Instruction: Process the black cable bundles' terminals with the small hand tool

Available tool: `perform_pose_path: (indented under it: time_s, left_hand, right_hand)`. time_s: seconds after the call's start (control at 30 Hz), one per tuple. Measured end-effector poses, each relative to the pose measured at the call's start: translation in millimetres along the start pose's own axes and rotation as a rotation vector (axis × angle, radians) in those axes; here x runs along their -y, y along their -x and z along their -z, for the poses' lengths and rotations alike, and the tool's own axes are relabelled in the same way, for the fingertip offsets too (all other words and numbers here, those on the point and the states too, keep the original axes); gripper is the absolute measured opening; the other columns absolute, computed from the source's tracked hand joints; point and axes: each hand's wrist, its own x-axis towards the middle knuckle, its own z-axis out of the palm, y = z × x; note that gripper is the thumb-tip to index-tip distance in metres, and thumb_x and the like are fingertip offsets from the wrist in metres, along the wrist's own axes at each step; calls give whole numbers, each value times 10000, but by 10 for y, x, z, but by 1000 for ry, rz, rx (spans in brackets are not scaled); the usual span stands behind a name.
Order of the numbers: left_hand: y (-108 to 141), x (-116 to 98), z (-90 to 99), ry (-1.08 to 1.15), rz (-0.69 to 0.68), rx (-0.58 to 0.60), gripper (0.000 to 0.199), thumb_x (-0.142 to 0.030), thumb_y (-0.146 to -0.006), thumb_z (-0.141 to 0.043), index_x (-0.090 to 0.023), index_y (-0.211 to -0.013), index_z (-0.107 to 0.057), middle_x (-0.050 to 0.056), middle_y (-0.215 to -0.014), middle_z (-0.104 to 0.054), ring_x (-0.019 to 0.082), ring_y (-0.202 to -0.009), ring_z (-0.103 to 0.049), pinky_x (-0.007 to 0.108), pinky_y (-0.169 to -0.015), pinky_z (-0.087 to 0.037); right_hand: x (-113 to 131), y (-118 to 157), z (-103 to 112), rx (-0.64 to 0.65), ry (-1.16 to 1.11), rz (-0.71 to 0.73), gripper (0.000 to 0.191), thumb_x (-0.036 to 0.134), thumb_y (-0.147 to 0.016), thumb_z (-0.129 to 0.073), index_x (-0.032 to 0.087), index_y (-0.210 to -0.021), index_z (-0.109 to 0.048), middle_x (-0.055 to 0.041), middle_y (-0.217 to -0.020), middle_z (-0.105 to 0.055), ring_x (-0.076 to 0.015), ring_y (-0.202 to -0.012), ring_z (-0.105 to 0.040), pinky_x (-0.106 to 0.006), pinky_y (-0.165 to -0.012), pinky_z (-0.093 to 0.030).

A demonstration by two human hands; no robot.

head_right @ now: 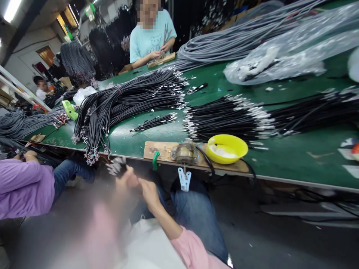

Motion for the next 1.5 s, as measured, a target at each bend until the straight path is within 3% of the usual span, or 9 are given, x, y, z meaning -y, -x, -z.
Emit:
perform_pose_path:
  time_s: [0.13, 0.37, 0.57, 0.7, 0.83, 0.97, 1.1, 1.27, 1.5]
  left_hand:
    - [95, -275, 63, 541, -94, 4, 537, -309, -607, -656, -152, -581, -143, -82, -426, -58, 23, -355, -40, 149, -365, -139]
    - [102, -282, 193, 579, -174, -63, 460, -279, -733, -517, -151, -616, -91, -79, -452, -24, 20, -380, 32, 121, -356, -125]
    - [207, -464, 205, 75, 309, 357, 427, -314, -597, -678, -159, -535, -285, -95, -363, -168, 14, -285, -138, 157, -305, -141]
    - [352, -572, 248, -35, 426, 501, 430, -351, -559, -724, -153, -549, -343, -92, -359, -206, 15, -289, -173, 157, -310, -148]
    - [488, -653, 153, 272, 62, 346, 566, -464, -617, -651, -147, -527, -190, -79, -354, -72, 23, -274, -90, 167, -304, -151]
    - [531, -503, -113, 372, -369, 45, 572, -398, -654, -649, -144, -518, -155, -56, -375, -91, 44, -301, -162, 169, -319, -192]
    - [398, -531, -51, 400, -440, -26, 508, -390, -686, -619, -153, -537, -196, -59, -399, -121, 44, -319, -165, 166, -329, -202]
    - [267, -1076, 450, 748, -666, -235, 415, -221, -767, -501, -157, -551, -153, -84, -414, -75, 11, -315, -95, 126, -322, -186]
    - [399, -934, 339, 712, -498, -24, 307, -239, -822, -454, -157, -626, -233, -85, -457, -115, 17, -349, -89, 113, -371, -227]
  right_hand:
    - [189, 90, -99, 28, 31, 33, 421, 519, -604, -568, 154, -517, -377, 21, -470, -343, -71, -439, -306, -193, -395, -209]
    - [222, 136, -203, 130, 72, 66, 425, 514, -605, -559, 152, -479, -375, 5, -468, -376, -83, -472, -327, -203, -434, -269]
    - [98, 230, -94, 263, 211, 2, 360, 413, -598, -555, 126, -408, -451, 0, -436, -408, -68, -439, -301, -191, -400, -186]
    - [207, 550, -84, 376, 179, -125, 429, 520, -599, -551, 136, -437, -448, 25, -371, -295, -55, -372, -229, -195, -364, -128]
    - [432, 691, -149, 403, -10, -235, 531, 660, -555, -556, 167, -521, -363, 48, -415, -241, -52, -365, -205, -202, -349, -135]
    - [431, 450, -182, 97, 146, 161, 582, 680, -606, -518, 159, -482, -292, 18, -473, -267, -54, -450, -235, -205, -392, -196]
    - [386, 393, -176, 79, 9, 23, 561, 668, -544, -585, 147, -504, -381, 17, -461, -344, -55, -419, -295, -194, -374, -237]
    - [475, 628, -72, 42, -339, -348, 571, 520, -374, -744, 167, -457, -302, 100, -305, -170, -6, -263, -125, -152, -289, -65]
    - [564, 555, -189, 392, -339, -360, 544, 524, -525, -708, 142, -475, -324, 95, -331, -210, 12, -255, -132, -127, -291, -39]
